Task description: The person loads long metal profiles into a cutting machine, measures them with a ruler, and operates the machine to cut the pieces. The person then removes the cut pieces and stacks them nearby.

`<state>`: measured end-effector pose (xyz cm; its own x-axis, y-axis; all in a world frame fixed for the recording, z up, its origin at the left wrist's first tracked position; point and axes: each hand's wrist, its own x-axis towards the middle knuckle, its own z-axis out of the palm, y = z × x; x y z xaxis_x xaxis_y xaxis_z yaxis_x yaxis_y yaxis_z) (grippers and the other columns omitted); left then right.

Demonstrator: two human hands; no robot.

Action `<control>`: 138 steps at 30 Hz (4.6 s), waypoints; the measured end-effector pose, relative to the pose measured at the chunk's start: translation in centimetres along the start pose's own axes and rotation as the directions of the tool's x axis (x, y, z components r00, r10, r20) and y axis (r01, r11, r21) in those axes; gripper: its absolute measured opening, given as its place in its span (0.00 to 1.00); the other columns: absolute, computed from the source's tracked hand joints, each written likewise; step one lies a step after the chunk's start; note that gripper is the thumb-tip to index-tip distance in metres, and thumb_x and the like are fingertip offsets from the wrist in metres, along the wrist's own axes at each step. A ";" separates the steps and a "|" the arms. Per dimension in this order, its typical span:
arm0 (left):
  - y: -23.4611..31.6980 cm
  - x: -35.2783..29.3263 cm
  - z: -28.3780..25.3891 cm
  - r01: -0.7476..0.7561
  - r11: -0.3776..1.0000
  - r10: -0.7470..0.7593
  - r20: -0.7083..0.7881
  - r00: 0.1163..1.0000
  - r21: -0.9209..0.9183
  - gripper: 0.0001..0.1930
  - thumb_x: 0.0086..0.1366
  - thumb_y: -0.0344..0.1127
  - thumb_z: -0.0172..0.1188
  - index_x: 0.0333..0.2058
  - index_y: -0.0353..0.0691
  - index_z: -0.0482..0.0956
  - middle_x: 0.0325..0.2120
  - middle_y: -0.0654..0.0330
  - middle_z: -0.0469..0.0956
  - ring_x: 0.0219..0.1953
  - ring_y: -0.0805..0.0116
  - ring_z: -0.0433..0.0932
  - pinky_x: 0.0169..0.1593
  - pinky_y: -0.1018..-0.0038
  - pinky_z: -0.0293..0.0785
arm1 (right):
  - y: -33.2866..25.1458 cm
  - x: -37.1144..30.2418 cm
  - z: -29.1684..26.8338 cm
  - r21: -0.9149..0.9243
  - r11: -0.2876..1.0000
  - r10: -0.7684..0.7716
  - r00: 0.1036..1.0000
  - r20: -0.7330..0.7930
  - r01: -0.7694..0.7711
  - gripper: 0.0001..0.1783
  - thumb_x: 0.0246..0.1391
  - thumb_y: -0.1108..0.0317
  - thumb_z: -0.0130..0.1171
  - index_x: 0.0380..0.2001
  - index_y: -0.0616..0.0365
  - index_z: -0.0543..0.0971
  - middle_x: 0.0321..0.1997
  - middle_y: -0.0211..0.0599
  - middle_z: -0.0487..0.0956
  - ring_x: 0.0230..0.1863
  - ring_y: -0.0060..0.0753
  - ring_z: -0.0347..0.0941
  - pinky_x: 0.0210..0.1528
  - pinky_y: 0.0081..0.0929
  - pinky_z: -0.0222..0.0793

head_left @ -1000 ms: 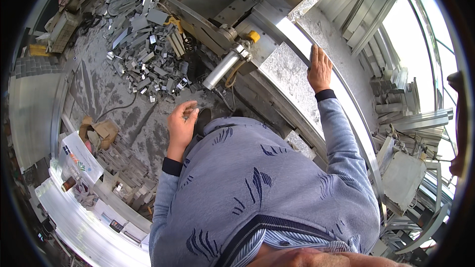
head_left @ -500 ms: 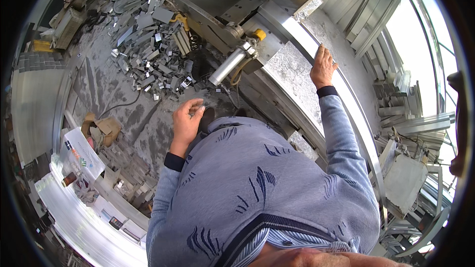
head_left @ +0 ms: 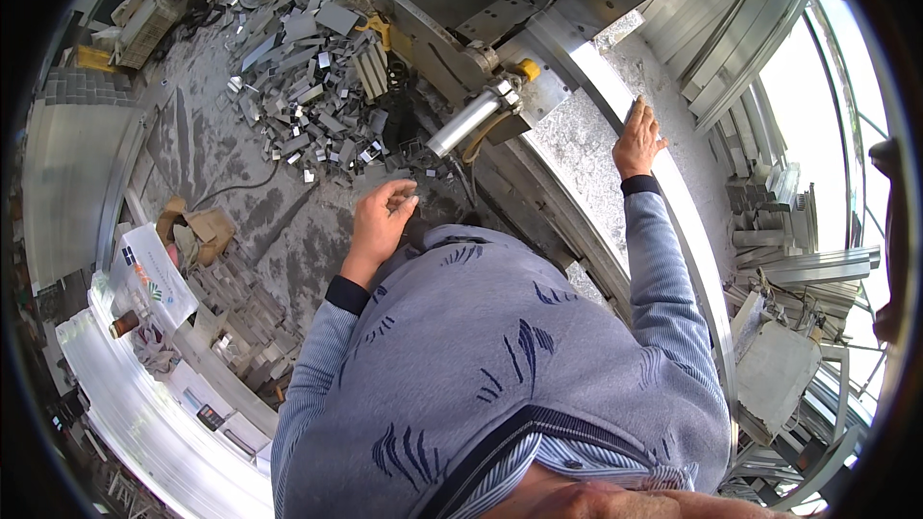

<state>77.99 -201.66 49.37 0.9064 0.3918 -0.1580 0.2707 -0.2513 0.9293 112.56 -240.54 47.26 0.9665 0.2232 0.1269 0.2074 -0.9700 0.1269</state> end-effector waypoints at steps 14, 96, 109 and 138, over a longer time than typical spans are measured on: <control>-1.3 -3.1 -3.9 -0.023 0.997 0.031 -0.107 0.994 0.075 0.13 0.68 0.35 0.69 0.49 0.37 0.85 0.40 0.53 0.88 0.41 0.60 0.88 0.45 0.66 0.83 | 2.4 0.3 3.2 -0.020 0.991 -0.133 0.979 -0.156 0.132 0.47 0.57 0.80 0.53 0.81 0.53 0.56 0.77 0.48 0.68 0.73 0.58 0.66 0.70 0.66 0.61; 10.6 -42.6 18.1 0.478 0.837 -0.116 0.940 -0.320 0.266 0.08 0.79 0.38 0.56 0.50 0.45 0.79 0.38 0.63 0.82 0.36 0.69 0.79 0.45 0.64 0.80 | -24.2 -100.0 -4.1 0.508 -0.049 0.866 0.218 0.451 -0.860 0.34 0.48 0.61 0.68 0.61 0.54 0.80 0.51 0.55 0.85 0.54 0.62 0.81 0.58 0.52 0.77; 9.8 -37.1 17.9 0.567 0.785 -0.141 0.963 -0.228 0.249 0.07 0.79 0.39 0.57 0.49 0.48 0.80 0.38 0.66 0.81 0.37 0.70 0.78 0.45 0.67 0.78 | -21.9 -95.7 -3.6 0.432 0.027 0.832 0.260 0.490 -0.901 0.32 0.50 0.64 0.66 0.61 0.55 0.80 0.52 0.56 0.85 0.55 0.62 0.81 0.56 0.54 0.78; 7.6 -26.5 22.3 0.645 0.708 -0.268 0.955 -0.129 0.286 0.05 0.78 0.37 0.59 0.48 0.48 0.80 0.34 0.67 0.81 0.32 0.73 0.80 0.38 0.69 0.80 | -20.3 -86.8 -5.8 0.438 0.022 0.808 0.274 0.521 -0.899 0.35 0.47 0.64 0.64 0.63 0.55 0.79 0.49 0.53 0.87 0.53 0.61 0.82 0.55 0.51 0.78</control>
<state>63.24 -233.67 53.20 0.1206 -0.8279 -0.5477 0.8695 -0.1781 0.4608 23.56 -239.70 39.35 0.5114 -0.7729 -0.3756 -0.7975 -0.2642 -0.5424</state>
